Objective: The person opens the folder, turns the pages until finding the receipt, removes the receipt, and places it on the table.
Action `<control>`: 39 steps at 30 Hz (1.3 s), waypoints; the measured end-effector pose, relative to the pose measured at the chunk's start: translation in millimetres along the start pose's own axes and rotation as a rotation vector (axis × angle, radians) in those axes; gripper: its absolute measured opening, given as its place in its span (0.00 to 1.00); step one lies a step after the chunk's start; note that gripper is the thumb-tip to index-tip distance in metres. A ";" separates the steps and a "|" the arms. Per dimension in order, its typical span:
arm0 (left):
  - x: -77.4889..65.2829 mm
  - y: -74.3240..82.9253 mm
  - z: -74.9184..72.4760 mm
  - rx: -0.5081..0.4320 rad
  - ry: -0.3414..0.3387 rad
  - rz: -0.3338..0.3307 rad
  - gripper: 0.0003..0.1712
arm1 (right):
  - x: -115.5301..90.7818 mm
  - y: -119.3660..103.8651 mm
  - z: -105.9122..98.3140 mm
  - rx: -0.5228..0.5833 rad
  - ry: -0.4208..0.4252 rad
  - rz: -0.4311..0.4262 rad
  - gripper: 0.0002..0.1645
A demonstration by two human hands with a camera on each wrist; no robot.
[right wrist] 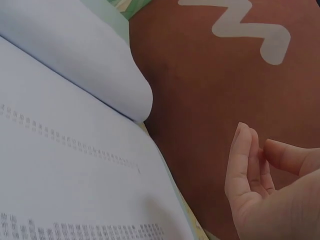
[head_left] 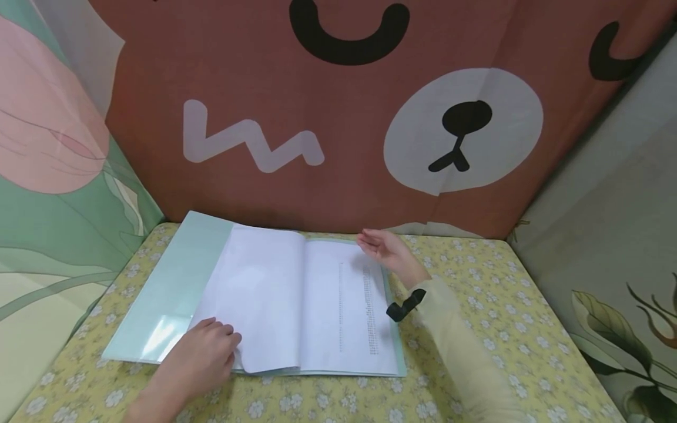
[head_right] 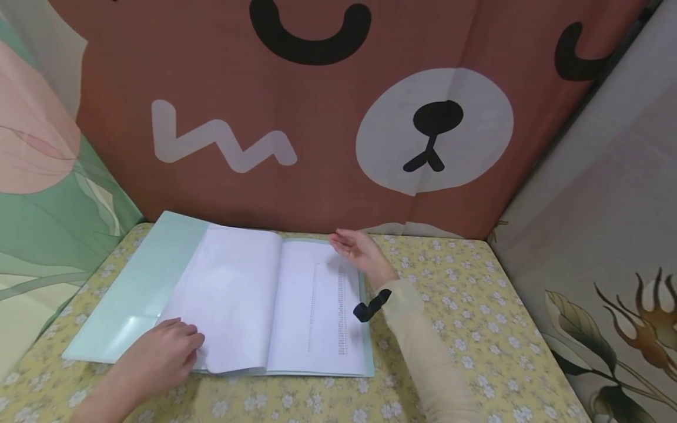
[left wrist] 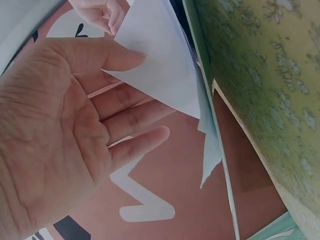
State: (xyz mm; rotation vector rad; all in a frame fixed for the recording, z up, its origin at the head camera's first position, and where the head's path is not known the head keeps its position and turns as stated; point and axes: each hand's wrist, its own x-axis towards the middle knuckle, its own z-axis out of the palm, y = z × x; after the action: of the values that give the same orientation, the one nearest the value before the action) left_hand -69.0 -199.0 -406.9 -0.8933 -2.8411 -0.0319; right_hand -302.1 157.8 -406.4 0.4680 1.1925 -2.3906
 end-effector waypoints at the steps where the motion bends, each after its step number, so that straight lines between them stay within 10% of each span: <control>1: -0.4 -0.5 0.3 0.005 -0.002 -0.012 0.06 | -0.1 -0.5 -2.2 0.000 0.000 -0.005 0.24; 7: -3.9 -2.9 0.0 0.005 -0.047 -0.085 0.05 | -1.9 -3.9 -16.3 -0.010 -0.031 -0.016 0.06; 23: -18.9 -20.2 7.1 0.052 0.034 -0.110 0.09 | -3.1 -10.2 -51.4 -0.063 -0.041 -0.020 0.23; 35: -13.7 -18.5 11.1 -0.038 -0.129 -0.202 0.01 | -6.6 -14.7 -71.1 -0.063 -0.032 -0.034 0.09; 39: -13.4 -17.1 14.6 -0.047 -0.087 -0.202 0.02 | -6.2 -14.6 -76.3 -0.066 -0.010 -0.042 0.11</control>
State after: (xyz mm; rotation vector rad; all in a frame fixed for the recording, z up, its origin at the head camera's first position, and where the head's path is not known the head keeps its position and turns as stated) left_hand -70.0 -219.6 -423.0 -0.6271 -3.0126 -0.0864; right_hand -296.2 229.0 -437.5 0.4134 1.2846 -2.3778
